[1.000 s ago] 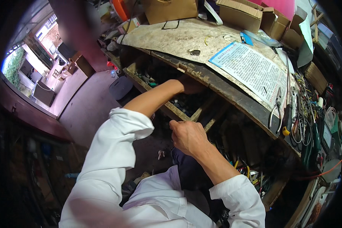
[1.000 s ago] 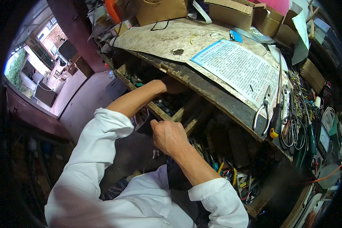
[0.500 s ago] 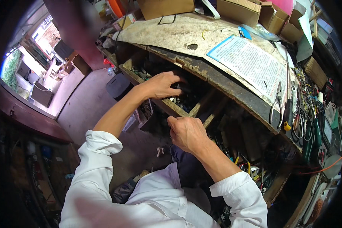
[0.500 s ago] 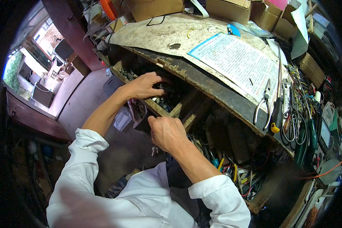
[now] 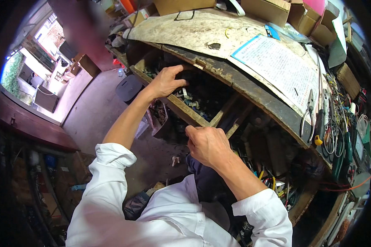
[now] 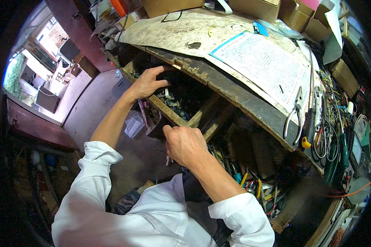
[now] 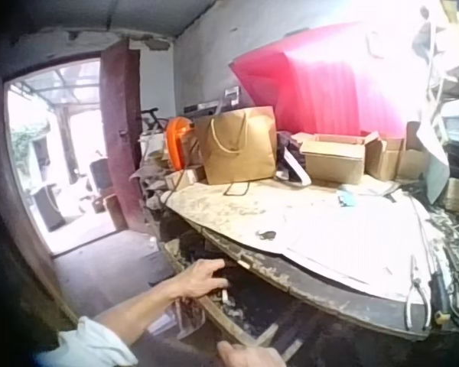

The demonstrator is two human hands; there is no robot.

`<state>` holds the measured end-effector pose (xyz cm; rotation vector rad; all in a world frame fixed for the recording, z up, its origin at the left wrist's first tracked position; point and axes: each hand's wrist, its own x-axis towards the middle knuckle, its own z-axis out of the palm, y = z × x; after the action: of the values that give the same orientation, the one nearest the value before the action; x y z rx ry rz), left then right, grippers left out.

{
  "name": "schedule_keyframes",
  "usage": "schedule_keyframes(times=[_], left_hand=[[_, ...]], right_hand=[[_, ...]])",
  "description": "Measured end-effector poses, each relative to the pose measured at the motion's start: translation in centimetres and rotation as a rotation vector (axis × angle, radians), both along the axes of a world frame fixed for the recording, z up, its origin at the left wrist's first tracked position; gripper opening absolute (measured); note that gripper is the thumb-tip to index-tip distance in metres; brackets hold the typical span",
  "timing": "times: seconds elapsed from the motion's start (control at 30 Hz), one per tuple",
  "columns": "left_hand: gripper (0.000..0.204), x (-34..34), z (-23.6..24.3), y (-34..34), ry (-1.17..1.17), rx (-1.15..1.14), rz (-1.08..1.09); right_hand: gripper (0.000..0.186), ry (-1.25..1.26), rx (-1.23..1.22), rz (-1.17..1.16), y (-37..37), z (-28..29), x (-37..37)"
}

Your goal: The person handles a copper wire coil and then searches through a drawer of small parts. They retrieve a small green electronic component and use pliers to strip or trim its leads. The person then uses a screwdriver to adjust the component.

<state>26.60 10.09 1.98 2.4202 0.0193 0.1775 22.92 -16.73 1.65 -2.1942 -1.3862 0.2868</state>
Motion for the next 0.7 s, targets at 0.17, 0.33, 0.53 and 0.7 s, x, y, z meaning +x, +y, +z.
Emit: schedule_keyframes(times=[0.17,0.33,0.53,0.7], left_hand=[[0.039,0.2,-0.9,0.8,-0.068,-0.071,0.018],[0.038,0.5,-2.0,1.8,-0.109,-0.201,0.054],[0.034,0.4,-1.5,0.5,-0.139,-0.129,0.171],[0.025,0.4,-1.2,0.1,-0.148,-0.036,0.182]], right_hand=[[0.013,0.002,-0.002,0.007,0.1,-0.1,0.0],[0.013,0.005,-0.008,0.015,0.1,0.1,-0.1],[0.013,0.007,-0.032,0.003,0.0,0.2,-0.1],[0.013,0.006,-0.017,0.007,0.0,0.1,0.0]])
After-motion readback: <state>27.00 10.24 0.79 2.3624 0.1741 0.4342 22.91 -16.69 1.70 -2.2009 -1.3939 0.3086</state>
